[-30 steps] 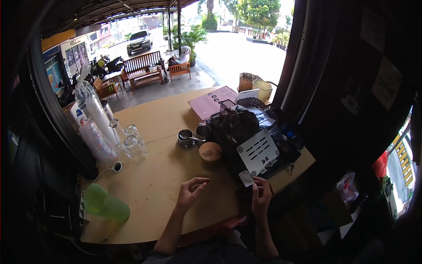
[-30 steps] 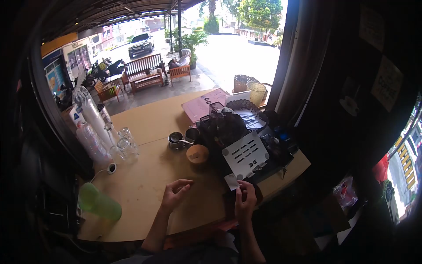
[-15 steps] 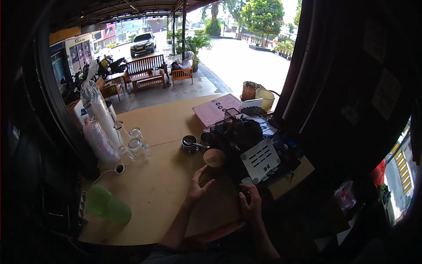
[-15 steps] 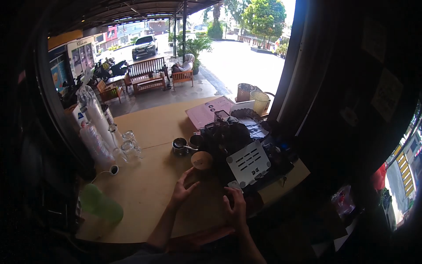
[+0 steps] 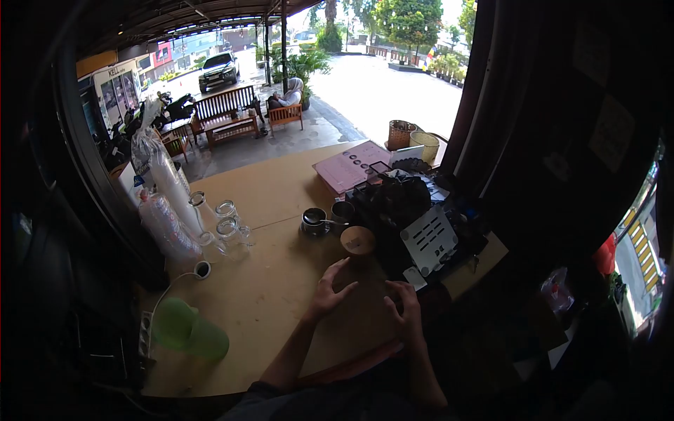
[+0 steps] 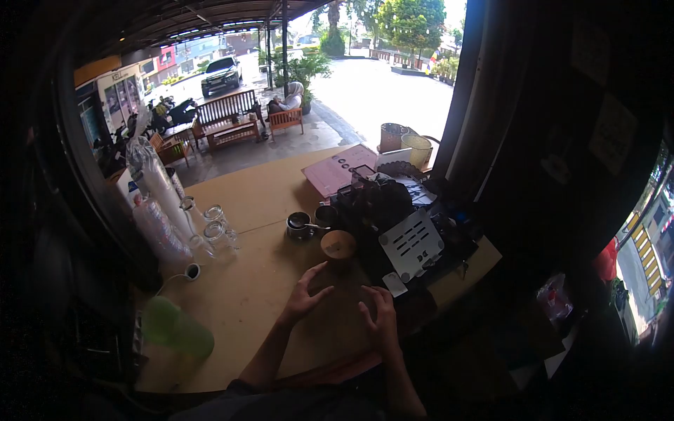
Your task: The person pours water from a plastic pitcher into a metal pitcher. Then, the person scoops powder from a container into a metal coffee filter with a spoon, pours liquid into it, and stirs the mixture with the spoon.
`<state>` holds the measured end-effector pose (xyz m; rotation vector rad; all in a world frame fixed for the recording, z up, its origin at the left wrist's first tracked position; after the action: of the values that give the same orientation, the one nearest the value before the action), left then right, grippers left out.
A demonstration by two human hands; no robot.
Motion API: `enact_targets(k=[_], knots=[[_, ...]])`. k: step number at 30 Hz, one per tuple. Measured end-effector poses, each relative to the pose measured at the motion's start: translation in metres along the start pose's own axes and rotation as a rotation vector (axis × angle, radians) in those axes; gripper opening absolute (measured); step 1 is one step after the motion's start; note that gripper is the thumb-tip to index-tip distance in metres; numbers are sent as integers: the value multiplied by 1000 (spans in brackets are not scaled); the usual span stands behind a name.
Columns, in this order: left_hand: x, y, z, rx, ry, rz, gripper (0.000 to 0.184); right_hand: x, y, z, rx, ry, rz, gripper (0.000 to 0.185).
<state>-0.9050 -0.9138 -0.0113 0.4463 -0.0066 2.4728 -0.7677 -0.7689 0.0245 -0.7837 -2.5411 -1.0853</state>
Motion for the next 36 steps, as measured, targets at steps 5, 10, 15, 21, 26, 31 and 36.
enact_targets(k=[5,10,15,21,26,31,36], knots=[[-30,31,31,-63,138,47,59,3,-35,-31,80,-22,-60,35],[-67,80,77,374,-39,14,60,5,-97,-55,184,-69,-75,38],[-111,138,133,653,-53,-96,57,7,-174,-82,464,-145,-258,39],[-152,253,188,468,71,10,44,-6,-264,-171,705,9,-578,43],[-148,320,145,291,-72,102,40,-29,-298,-228,949,127,-761,42],[-157,318,101,-291,220,-86,50,-52,-310,-236,962,141,-762,48],[-149,314,110,-91,288,-88,41,-79,-320,-231,1142,-82,-560,72]])
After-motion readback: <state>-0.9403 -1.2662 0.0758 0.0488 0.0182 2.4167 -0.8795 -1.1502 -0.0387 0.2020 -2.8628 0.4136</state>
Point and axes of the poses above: each hand's wrist, its own x-axis towards the middle knuckle, its own y-axis out of the back of the hand, z = x × y, the point moved 5 cm from there along x, towards the middle knuckle, and after that the axes turned 9 degrees about -x, right-handed, at the moved point
